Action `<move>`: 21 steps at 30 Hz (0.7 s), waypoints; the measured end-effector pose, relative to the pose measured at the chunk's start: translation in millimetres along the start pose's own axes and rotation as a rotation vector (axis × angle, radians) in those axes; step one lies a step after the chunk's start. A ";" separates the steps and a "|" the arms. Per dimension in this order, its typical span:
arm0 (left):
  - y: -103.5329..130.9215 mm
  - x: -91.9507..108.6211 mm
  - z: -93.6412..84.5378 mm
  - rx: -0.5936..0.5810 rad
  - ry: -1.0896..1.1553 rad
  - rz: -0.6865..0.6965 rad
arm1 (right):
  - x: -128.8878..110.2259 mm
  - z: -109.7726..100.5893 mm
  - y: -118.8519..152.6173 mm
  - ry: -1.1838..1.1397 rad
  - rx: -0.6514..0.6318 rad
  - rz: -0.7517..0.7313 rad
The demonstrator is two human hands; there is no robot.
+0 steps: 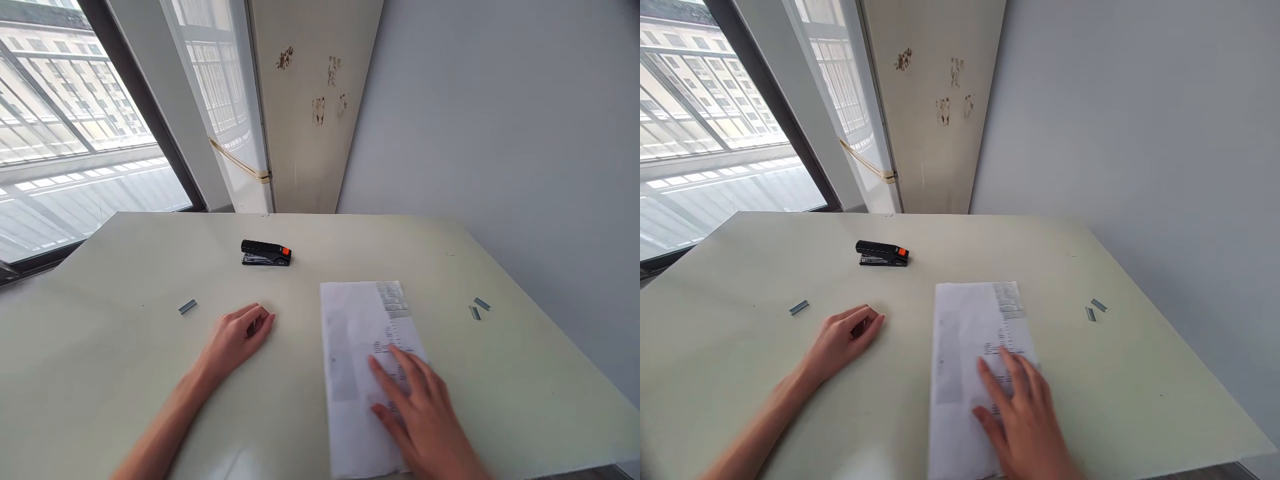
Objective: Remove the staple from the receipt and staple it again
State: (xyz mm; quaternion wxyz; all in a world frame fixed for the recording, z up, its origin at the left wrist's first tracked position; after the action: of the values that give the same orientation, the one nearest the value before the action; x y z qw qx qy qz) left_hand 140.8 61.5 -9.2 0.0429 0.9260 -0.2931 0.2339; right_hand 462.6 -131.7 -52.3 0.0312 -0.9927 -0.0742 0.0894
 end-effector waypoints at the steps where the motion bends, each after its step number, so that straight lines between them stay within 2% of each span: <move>1: 2.0 -0.9 -3.9 0.026 -0.011 -0.016 | -19.4 -0.5 -10.7 -0.022 -0.002 -0.050; 5: 14.5 -16.6 -26.9 0.176 -0.091 -0.153 | -83.4 -2.6 -49.2 -0.128 -0.077 -0.158; 9: 34.1 -52.3 -50.3 0.266 -0.195 -0.389 | -118.0 -8.3 -77.8 -0.238 -0.107 -0.221; 12: 47.2 -81.0 -57.7 0.205 -0.180 -0.500 | -119.1 -15.5 -113.0 -0.318 -0.089 -0.264; 15: 53.4 -98.8 -58.6 0.195 -0.116 -0.529 | -108.2 -22.2 -174.1 -0.373 0.007 -0.283; 18: 54.1 -103.8 -57.9 0.207 -0.066 -0.545 | -100.6 -21.3 -247.2 -0.380 0.061 -0.219; 21: 55.1 -102.0 -57.4 0.212 -0.025 -0.525 | -103.3 -12.5 -305.8 -0.364 0.019 -0.202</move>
State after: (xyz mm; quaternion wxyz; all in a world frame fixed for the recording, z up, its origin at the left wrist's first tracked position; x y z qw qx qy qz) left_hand 13.0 81.9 -8.3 0.0016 0.9724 -0.0178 0.2327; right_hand 321.0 153.7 0.8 0.0353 -0.9474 -0.1770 0.2643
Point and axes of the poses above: each hand's wrist, its own y-axis away from the middle knuckle, its own z-axis out of the palm, x = y × z, the point moved 2 cm from there along -y, towards the middle knuckle, and after that the axes turned 12 degrees about -x, right-handed, at the moved point
